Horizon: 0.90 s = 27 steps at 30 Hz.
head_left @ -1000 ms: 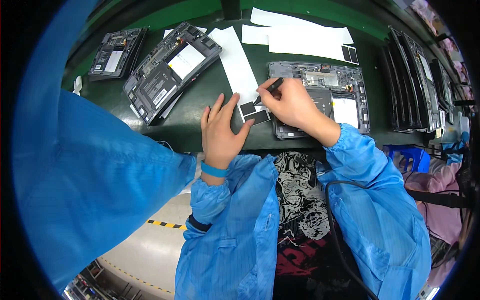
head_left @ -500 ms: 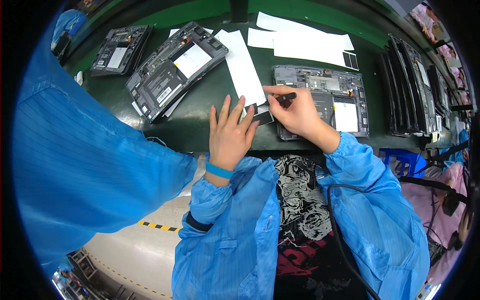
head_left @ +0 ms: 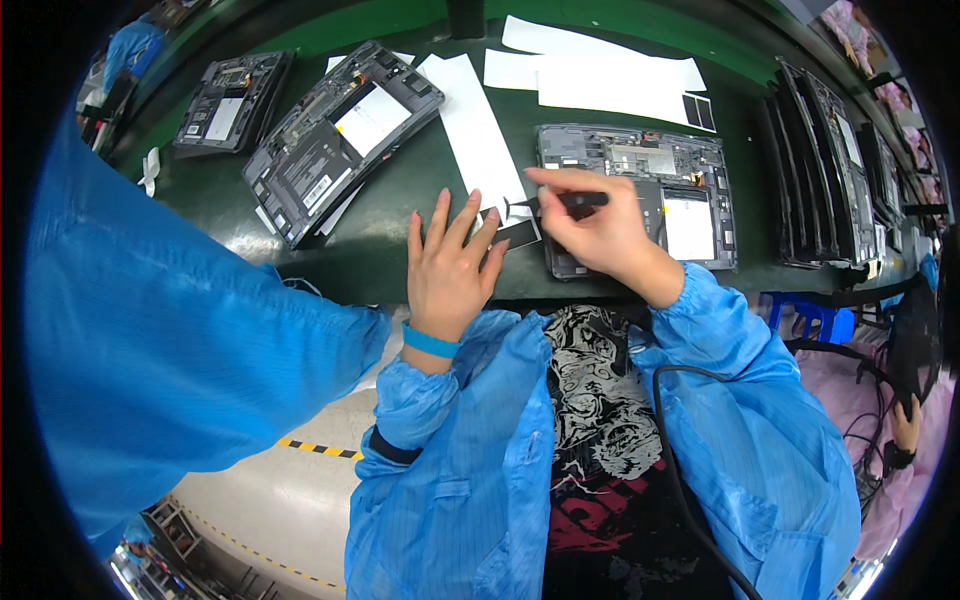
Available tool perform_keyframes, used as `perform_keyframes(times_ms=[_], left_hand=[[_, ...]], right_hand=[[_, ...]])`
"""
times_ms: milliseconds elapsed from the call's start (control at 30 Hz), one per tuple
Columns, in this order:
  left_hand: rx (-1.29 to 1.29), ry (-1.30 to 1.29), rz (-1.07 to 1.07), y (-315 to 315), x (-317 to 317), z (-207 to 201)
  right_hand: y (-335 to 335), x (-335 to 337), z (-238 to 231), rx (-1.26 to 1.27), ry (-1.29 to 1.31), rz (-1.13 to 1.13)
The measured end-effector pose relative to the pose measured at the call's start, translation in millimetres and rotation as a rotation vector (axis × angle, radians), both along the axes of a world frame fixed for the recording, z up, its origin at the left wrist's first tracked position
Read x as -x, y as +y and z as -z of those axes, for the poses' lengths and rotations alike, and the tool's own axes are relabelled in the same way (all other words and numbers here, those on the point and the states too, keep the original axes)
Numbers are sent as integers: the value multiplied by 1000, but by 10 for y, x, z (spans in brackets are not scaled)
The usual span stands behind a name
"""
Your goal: Assembling internal components of tablets, applying adhesive strips and connecting ribbons on a production line.
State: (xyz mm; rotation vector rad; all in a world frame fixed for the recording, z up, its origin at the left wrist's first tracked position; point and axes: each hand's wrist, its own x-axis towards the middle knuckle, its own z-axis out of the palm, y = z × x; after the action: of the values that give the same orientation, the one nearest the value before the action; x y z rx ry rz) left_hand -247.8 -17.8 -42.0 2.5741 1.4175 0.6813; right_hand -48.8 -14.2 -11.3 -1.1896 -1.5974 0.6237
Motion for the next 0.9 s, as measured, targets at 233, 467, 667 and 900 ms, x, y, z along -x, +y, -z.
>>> perform_keyframes(times_ms=[233, 467, 667, 900], left_hand=[[35, -21, -47, -10, -120, -291], [111, -368, 109, 196, -779, -546], [137, -311, 117, 269, -966, -393], [136, -309, 125, 310, -986, -347]], right_hand=[[-4, -1129, -298, 278, 399, 246], [168, -1167, -106, 377, 440, 55], [202, -1175, -14, 420, 487, 28], [210, -1207, -3, 447, 467, 29]])
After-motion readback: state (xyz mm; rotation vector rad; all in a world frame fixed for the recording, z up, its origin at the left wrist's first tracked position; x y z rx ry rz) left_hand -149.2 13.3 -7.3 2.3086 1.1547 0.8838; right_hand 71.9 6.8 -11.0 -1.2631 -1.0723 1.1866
